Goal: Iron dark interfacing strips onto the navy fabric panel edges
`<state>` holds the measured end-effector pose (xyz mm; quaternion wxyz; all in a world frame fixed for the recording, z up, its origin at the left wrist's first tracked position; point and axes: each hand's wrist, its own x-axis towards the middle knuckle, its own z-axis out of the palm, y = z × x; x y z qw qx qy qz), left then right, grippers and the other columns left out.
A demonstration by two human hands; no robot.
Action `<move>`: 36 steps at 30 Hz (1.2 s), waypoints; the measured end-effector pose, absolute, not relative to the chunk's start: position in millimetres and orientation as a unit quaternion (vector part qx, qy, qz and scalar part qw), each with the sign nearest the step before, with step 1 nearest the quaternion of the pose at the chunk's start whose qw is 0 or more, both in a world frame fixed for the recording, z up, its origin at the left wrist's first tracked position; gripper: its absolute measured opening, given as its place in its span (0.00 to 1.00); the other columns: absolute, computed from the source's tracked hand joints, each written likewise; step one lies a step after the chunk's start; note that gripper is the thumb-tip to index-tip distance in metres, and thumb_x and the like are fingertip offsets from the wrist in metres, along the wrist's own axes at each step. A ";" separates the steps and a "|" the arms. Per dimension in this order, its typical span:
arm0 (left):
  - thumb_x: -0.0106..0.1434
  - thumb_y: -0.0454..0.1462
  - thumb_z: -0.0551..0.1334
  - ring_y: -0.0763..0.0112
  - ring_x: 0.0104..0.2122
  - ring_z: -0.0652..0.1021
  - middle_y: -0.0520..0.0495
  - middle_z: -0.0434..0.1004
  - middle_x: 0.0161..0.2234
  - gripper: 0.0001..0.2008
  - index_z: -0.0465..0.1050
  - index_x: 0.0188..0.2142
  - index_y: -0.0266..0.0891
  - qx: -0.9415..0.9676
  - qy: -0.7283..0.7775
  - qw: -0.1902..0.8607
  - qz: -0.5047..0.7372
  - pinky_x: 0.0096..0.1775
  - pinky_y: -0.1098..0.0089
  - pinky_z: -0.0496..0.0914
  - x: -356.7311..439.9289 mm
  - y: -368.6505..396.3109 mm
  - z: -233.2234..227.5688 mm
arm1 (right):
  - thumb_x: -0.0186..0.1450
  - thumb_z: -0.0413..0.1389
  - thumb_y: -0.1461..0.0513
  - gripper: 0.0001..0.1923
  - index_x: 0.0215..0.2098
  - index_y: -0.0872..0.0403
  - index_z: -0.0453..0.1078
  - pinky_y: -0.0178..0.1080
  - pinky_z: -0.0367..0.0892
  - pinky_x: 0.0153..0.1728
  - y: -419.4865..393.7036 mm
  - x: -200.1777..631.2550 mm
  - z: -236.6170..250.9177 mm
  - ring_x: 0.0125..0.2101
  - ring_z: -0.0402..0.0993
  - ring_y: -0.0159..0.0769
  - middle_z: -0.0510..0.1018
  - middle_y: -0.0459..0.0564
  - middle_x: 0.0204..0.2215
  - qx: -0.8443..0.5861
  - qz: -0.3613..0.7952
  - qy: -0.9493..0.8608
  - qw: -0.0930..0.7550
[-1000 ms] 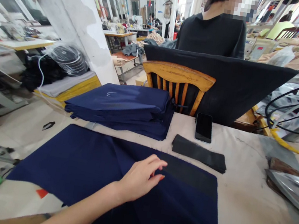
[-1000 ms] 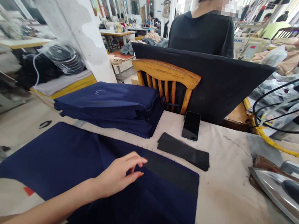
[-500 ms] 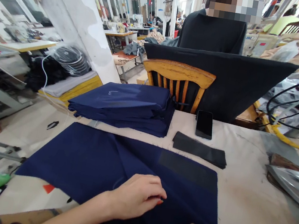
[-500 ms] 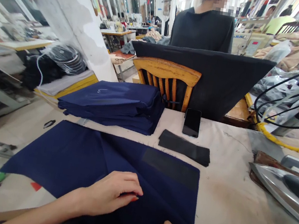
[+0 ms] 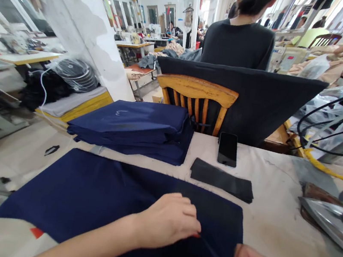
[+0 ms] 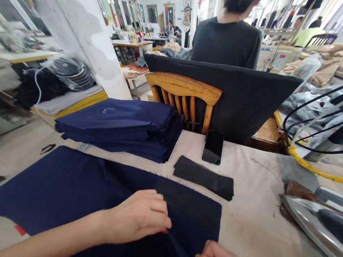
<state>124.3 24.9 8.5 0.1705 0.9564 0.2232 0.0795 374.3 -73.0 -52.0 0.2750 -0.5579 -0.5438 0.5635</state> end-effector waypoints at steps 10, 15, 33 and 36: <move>0.66 0.39 0.58 0.67 0.40 0.74 0.51 0.74 0.37 0.07 0.74 0.37 0.41 0.940 0.302 0.147 0.063 0.40 0.69 0.67 225.5 116.1 -33.7 | 0.59 0.50 0.42 0.24 0.22 0.53 0.66 0.32 0.56 0.19 -8.7 444.9 -90.1 0.19 0.58 0.30 0.63 0.43 0.17 -0.712 0.347 -0.478 0.379; 0.62 0.42 0.60 0.59 0.39 0.76 0.45 0.74 0.40 0.11 0.73 0.39 0.37 0.922 0.350 0.158 0.038 0.36 0.65 0.71 276.9 127.6 -43.3 | 0.61 0.50 0.45 0.21 0.26 0.52 0.69 0.33 0.60 0.22 9.4 447.0 -94.3 0.21 0.63 0.32 0.67 0.44 0.19 -0.710 0.301 -0.514 0.376; 0.60 0.32 0.54 0.67 0.42 0.75 0.44 0.73 0.44 0.07 0.70 0.33 0.37 0.854 0.360 0.336 0.169 0.43 0.70 0.69 257.8 148.4 -37.3 | 0.68 0.44 0.54 0.19 0.49 0.51 0.70 0.42 0.68 0.33 15.6 418.3 -102.1 0.34 0.72 0.40 0.74 0.50 0.33 -0.662 0.028 -0.718 0.214; 0.65 0.33 0.43 0.70 0.38 0.76 0.42 0.74 0.39 0.11 0.63 0.38 0.36 0.794 0.361 0.422 0.247 0.40 0.70 0.70 217.5 151.3 -17.2 | 0.68 0.44 0.53 0.19 0.50 0.51 0.70 0.41 0.69 0.34 15.4 418.2 -100.2 0.35 0.73 0.39 0.74 0.50 0.34 -0.667 0.036 -0.713 0.212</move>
